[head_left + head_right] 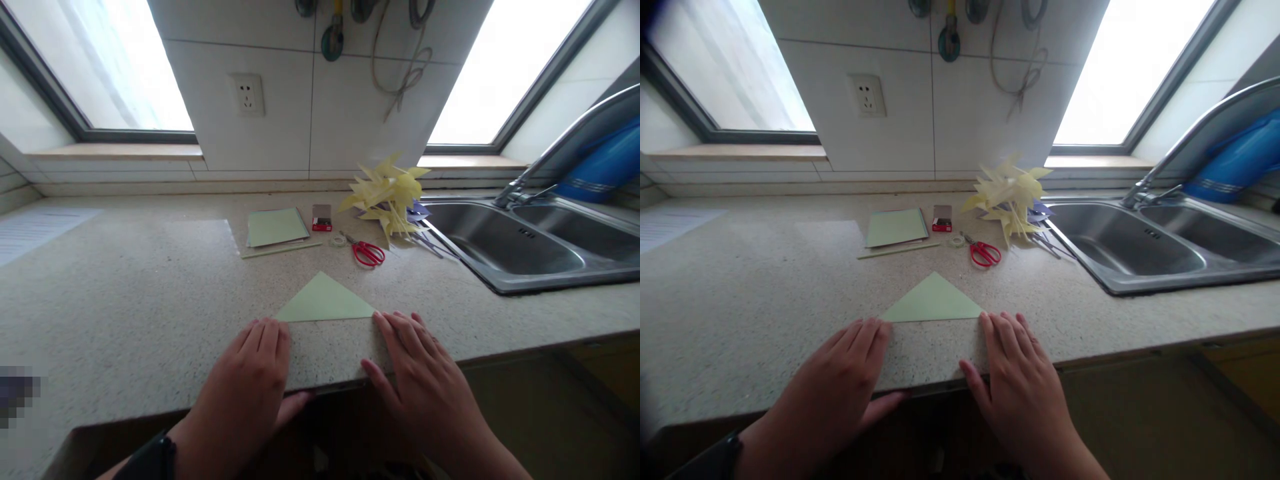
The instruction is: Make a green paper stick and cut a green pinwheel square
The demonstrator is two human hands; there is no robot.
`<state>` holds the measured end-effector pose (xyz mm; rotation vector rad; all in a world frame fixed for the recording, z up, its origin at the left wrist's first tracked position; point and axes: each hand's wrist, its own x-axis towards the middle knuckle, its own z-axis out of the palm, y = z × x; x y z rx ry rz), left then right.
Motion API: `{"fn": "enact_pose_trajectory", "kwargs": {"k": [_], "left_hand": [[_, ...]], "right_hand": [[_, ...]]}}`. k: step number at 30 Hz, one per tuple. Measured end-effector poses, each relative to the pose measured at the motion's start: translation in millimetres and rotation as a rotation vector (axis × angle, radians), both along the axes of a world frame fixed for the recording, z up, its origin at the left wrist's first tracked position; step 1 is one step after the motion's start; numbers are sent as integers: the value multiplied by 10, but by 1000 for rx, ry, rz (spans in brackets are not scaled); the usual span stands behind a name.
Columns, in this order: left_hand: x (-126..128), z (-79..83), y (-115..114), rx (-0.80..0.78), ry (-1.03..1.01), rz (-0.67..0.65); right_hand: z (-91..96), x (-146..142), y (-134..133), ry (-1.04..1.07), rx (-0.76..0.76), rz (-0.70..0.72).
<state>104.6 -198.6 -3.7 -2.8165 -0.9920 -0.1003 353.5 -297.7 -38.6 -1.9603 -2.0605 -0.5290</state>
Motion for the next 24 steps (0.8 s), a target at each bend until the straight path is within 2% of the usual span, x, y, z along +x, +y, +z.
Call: {"fn": "enact_pose_trajectory", "kwargs": {"k": [7, 10, 13, 16, 19, 24], "left_hand": [[-66, -122, 20, 84, -56, -72], [-90, -204, 57, 96, -125, -138], [-96, -248, 95, 26, -173, -237], [-79, -234, 118, -88, -188, -244], [-45, -180, 130, -186, -179, -222], [5, -112, 136, -253, -166, -201]], "right_hand": [[39, -84, -53, 16, 18, -32], [99, -215, -4, 49, 49, 7], [162, -412, 112, 137, -7, 147], [186, -593, 248, 232, -104, 278], [165, -684, 338, 279, -166, 303], [134, -724, 380, 283, -153, 271]]}}
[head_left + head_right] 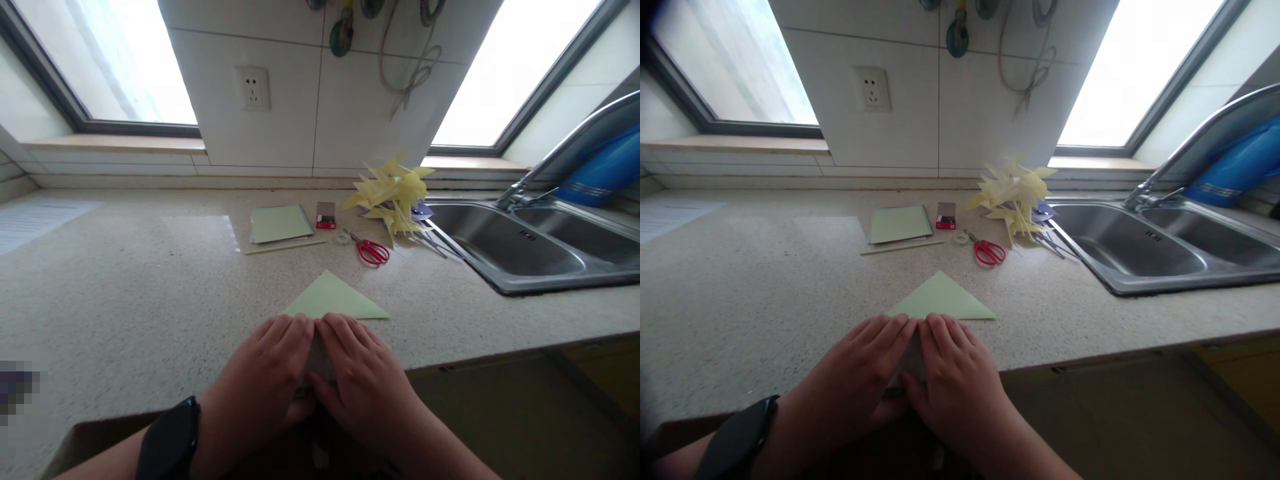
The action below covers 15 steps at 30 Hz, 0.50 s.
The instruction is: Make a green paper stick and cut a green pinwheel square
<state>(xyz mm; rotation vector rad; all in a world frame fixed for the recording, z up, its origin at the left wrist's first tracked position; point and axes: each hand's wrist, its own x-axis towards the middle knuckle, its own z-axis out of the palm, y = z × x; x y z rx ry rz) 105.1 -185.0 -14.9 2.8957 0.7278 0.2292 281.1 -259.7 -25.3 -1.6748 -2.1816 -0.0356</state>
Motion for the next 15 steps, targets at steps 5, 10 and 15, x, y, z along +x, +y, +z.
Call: {"fn": "enact_pose_trajectory", "kwargs": {"k": [5, 10, 15], "left_hand": [[6, 12, -10, 37, 42, -11], [-19, 23, -5, 102, 69, -5], [-23, 40, 14, 128, 73, -4]], "right_hand": [[52, 58, 3, -89, 10, -78], [61, 314, -110, -159, 26, -161], [45, 459, -211, -174, 31, -179]]}}
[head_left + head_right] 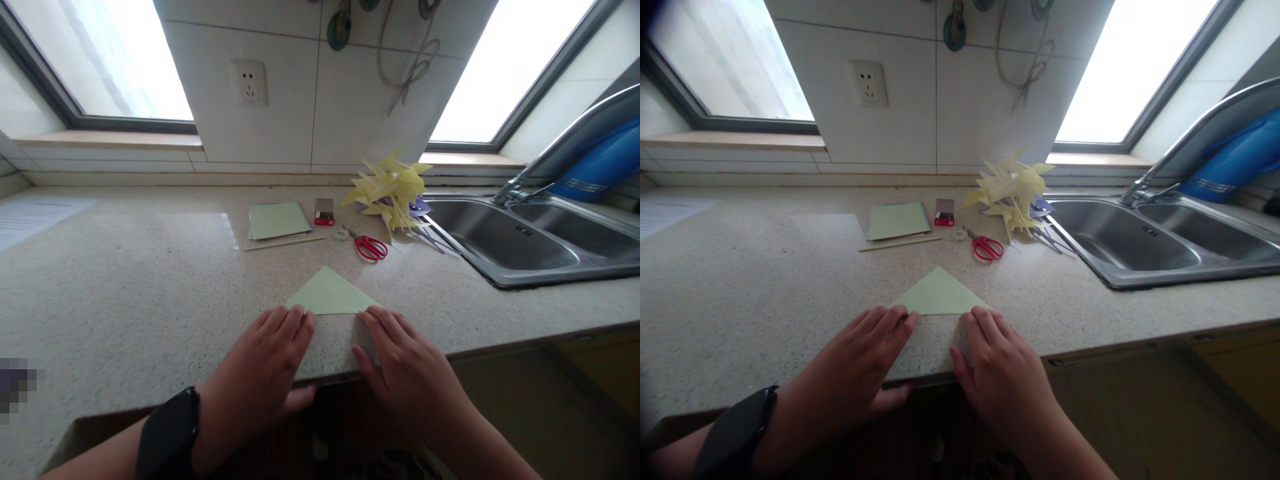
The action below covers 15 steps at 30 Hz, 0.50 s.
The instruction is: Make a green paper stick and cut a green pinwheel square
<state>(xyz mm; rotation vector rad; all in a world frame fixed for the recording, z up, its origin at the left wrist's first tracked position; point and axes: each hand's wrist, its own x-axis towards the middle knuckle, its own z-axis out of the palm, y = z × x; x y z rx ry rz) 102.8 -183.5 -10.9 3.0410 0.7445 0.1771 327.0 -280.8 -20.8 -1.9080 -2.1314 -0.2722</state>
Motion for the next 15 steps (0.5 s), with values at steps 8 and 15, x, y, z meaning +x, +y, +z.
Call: {"fn": "enact_pose_trajectory", "kwargs": {"k": [8, 15], "left_hand": [[45, 3, -69, 50, 30, 47], [21, 32, -131, 112, 89, 215]], "right_hand": [[40, 26, 23, 28, -21, -49], [20, 109, -19, 10, 29, -66]]}}
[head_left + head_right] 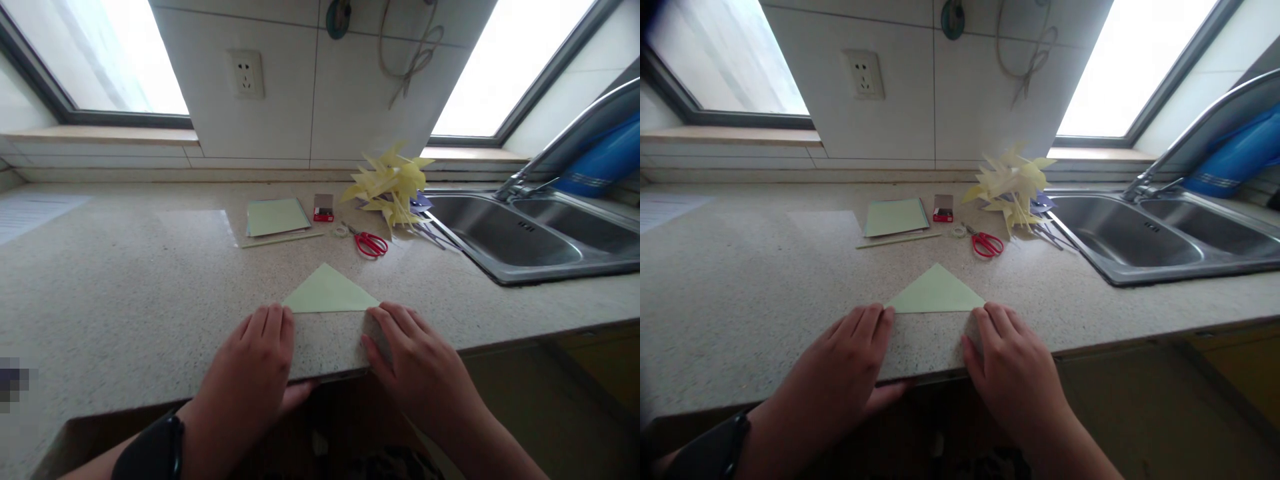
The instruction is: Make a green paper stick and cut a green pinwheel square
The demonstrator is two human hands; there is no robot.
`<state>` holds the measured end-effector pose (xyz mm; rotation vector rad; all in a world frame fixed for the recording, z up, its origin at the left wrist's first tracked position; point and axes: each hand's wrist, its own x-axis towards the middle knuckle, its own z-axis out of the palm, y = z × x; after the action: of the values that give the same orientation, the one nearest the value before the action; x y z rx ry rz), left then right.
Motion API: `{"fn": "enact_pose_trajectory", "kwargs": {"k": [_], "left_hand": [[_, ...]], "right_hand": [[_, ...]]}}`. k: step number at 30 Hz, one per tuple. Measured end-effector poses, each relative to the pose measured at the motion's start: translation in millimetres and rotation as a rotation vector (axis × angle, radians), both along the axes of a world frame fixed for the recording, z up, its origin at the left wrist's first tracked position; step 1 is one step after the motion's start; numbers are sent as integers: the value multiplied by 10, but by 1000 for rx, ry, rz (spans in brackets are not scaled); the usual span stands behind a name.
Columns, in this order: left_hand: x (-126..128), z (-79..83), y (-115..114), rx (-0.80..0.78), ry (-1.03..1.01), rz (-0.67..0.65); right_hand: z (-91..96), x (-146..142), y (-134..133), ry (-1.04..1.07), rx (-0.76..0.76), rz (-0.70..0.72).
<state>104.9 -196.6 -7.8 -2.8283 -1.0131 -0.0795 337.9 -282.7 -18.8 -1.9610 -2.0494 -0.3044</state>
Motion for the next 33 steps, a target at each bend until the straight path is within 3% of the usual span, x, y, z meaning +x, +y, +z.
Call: {"fn": "enact_pose_trajectory", "kwargs": {"k": [6, 11, 15, 19, 22, 26, 29, 33], "left_hand": [[-26, -39, -19, 138, 56, -76], [-11, -28, -135, 123, -5, -132], [-16, -2, -196, 47, -157, -294], [-56, 47, -97, -133, -346, -417], [-97, 94, 47, -321, -407, -319], [-125, 129, 217, -589, -556, -75], [-106, 74, 326, -787, -713, 78], [-56, -11, 483, -1181, -929, 246]], "right_hand": [[21, -67, 19, 49, 18, 2], [-82, -294, -88, 99, 19, 138], [-247, -391, -145, 124, 65, 137], [-257, -365, -160, 236, 164, 170], [-192, -311, -178, 312, 226, 255], [-161, -207, -196, 446, 242, 349], [-143, -141, -183, 623, 264, 352], [-21, -114, -121, 793, 284, 340]]}}
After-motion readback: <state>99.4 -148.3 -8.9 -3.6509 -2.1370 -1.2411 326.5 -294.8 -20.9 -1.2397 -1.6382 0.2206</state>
